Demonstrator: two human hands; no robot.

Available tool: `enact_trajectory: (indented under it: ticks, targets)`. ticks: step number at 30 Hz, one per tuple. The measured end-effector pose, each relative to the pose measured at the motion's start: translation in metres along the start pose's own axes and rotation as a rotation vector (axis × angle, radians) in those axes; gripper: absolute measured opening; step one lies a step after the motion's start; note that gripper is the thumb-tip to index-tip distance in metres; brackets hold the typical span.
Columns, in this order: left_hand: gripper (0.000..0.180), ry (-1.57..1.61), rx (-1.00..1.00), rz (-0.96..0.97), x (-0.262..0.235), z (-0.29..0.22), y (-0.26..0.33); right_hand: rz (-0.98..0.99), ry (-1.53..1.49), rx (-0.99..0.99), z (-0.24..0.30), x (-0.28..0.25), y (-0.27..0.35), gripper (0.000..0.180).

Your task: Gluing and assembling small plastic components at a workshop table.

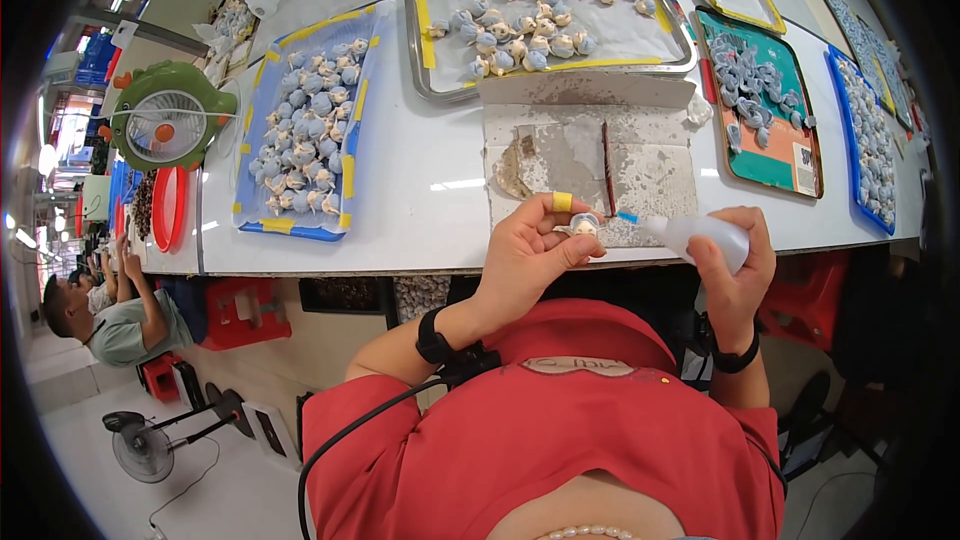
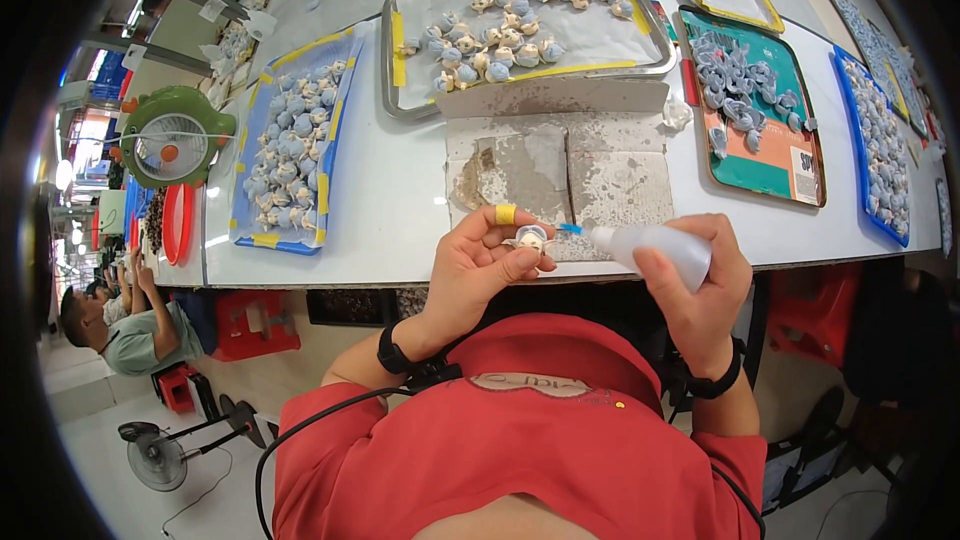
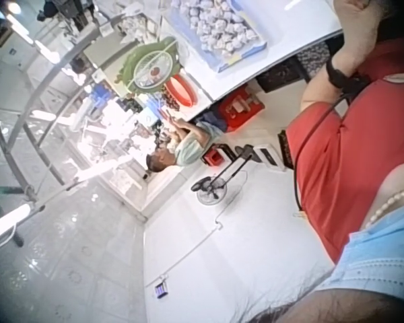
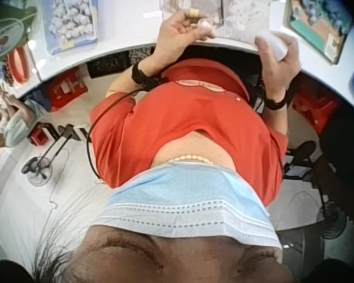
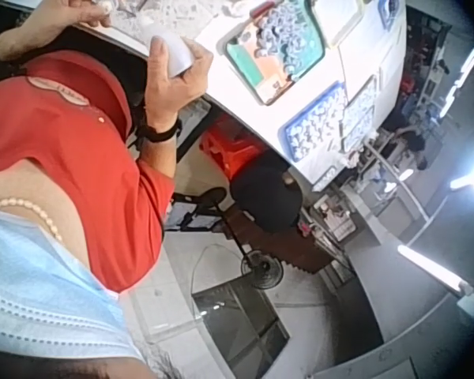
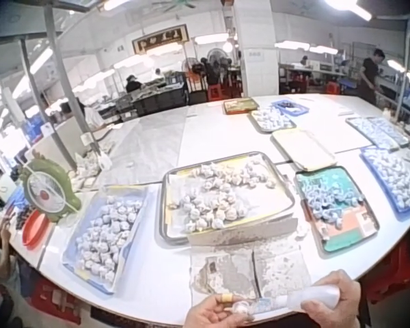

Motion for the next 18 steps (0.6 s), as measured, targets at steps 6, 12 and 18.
enact_trajectory:
  ticks: [6, 12, 18]
  targets:
    - [0.029, 0.051, -0.083, 0.011, -0.001, 0.004, -0.001, -0.058, -0.188, 0.3, -0.06, 0.02, -0.011, 0.02]
    - [0.027, 0.072, 0.146, 0.191, 0.016, -0.023, 0.009, 0.061, 0.049, 0.264, -0.072, 0.023, -0.018, 0.021]
    - [0.027, 0.05, 0.064, 0.162, 0.011, -0.017, 0.006, -0.012, 0.305, 0.197, -0.081, -0.05, -0.049, 0.013]
Point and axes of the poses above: each hand's wrist, its own y-axis away from the middle knuckle, its own x-axis out of the palm, z = x × y, the point moved 9 cm from there along -y, towards the middle knuckle, and after that the axes turned 4 degrees about -x, right-handed, at the moved point
